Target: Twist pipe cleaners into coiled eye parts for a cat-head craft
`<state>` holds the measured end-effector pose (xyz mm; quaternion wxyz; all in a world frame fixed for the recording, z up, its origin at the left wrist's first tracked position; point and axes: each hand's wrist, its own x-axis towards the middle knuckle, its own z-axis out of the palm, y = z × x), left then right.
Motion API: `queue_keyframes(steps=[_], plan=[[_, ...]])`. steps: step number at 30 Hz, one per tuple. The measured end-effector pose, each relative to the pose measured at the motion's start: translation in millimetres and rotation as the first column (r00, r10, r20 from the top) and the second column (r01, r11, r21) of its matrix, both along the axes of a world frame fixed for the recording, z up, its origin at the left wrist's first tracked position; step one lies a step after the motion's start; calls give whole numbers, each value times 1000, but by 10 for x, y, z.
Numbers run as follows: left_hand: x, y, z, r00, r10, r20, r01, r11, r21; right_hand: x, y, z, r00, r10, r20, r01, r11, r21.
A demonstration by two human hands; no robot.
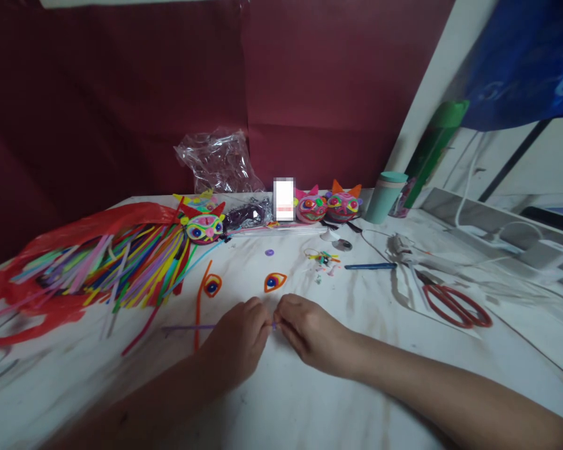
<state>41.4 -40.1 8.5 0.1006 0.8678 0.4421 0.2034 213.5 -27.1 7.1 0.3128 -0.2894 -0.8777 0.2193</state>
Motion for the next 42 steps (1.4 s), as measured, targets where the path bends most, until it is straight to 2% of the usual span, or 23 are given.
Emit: queue_keyframes(steps=[2, 3, 6, 8, 12, 18, 23, 25, 30, 32, 35, 38, 40, 42], plan=[[9, 8, 23, 998, 4, 56, -4, 1000, 0, -13, 3, 8, 998, -37, -52, 33, 997, -75], [15, 10, 38, 994, 24, 103, -24, 1000, -1, -23, 8, 13, 993, -60, -100, 44, 987, -153], [44, -2, 72, 953, 133, 273, -126, 991, -43, -59, 21, 10, 952, -123, -280, -7, 906, -423], [67, -20, 70, 916, 197, 349, -181, 980, -78, -81, 17, -14, 913, -169, -370, -41, 867, -497], [88, -39, 28, 906, 225, 358, -202, 974, -100, -95, -13, -52, 903, -227, -365, 50, 899, -434], [29, -11, 16, 976, 142, 166, -136, 990, -47, -52, -21, -1, 961, -186, -203, 135, 961, -242], [12, -20, 13, 997, 60, 43, -61, 998, 34, -27, -32, 21, 988, -104, -114, 96, 993, -75], [16, -23, 19, 998, 45, 51, -48, 997, 57, -28, -29, 18, 988, -98, -122, 88, 992, -85], [24, -14, 57, 983, 99, 157, -109, 992, 55, -54, 2, 5, 966, -151, -210, 65, 927, -370], [27, -12, 53, 977, 110, 180, -118, 992, 37, -59, 1, 11, 962, -165, -216, 86, 939, -334], [33, -11, 30, 971, 122, 207, -122, 992, -13, -49, -15, 33, 970, -161, -183, 129, 976, -177], [43, -14, 25, 977, 122, 172, -116, 992, -45, -26, -19, 48, 986, -104, -126, 96, 993, -67], [52, -19, 42, 985, 111, 135, -105, 993, -49, -14, -11, 50, 994, -60, -95, 56, 998, -36], [60, -27, 70, 983, 114, 144, -106, 993, -57, -12, 0, 46, 993, -54, -108, 46, 996, -81]])
